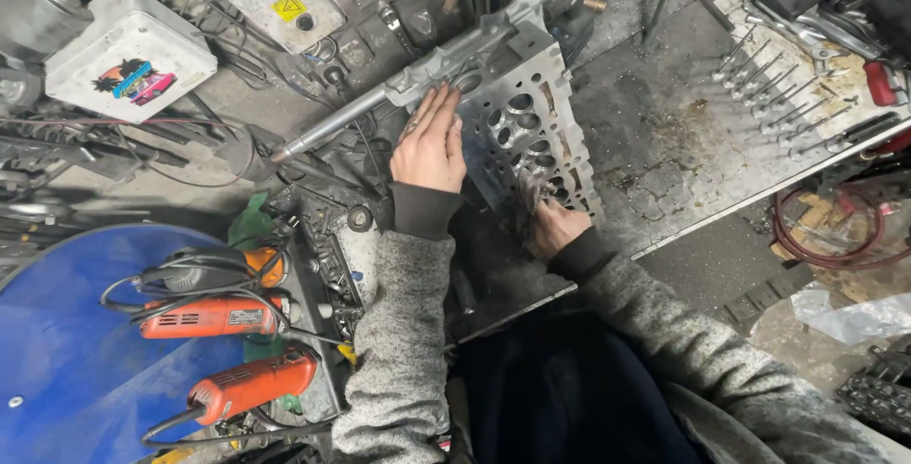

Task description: Cleaning an engine cylinder head with a cloth and a small tool.

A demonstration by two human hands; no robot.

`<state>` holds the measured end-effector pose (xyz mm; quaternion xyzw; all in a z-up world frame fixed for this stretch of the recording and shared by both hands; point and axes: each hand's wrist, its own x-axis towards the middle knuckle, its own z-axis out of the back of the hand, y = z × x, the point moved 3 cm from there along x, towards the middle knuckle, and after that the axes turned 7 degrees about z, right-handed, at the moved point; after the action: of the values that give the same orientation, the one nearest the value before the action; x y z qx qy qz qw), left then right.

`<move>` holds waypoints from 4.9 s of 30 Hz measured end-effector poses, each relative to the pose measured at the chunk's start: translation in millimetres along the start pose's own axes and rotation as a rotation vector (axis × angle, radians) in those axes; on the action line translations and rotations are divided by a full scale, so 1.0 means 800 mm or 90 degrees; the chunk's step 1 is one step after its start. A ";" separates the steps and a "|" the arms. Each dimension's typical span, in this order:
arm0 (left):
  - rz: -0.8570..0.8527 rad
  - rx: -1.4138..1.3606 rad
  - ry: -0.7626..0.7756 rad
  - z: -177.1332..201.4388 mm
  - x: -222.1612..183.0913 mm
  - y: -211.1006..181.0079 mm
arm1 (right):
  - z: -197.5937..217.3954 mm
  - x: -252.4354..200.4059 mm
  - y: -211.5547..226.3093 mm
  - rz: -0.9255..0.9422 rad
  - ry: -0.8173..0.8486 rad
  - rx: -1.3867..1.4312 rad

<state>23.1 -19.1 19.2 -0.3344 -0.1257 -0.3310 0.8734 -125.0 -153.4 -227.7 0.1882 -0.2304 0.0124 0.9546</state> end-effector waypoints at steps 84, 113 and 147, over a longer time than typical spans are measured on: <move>0.038 0.001 0.020 0.004 -0.008 -0.008 | 0.008 -0.045 0.025 -0.233 0.188 0.114; 0.021 0.003 0.025 0.000 -0.002 -0.003 | -0.009 -0.075 0.011 -0.124 0.023 0.392; 0.297 -0.375 0.264 -0.143 -0.272 0.007 | 0.031 -0.142 -0.024 -0.279 0.388 0.990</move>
<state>-136.9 15.0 -164.9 -0.5152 0.2312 -0.2068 0.7990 -235.4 -173.1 -264.7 0.8170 0.1512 0.0322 0.5555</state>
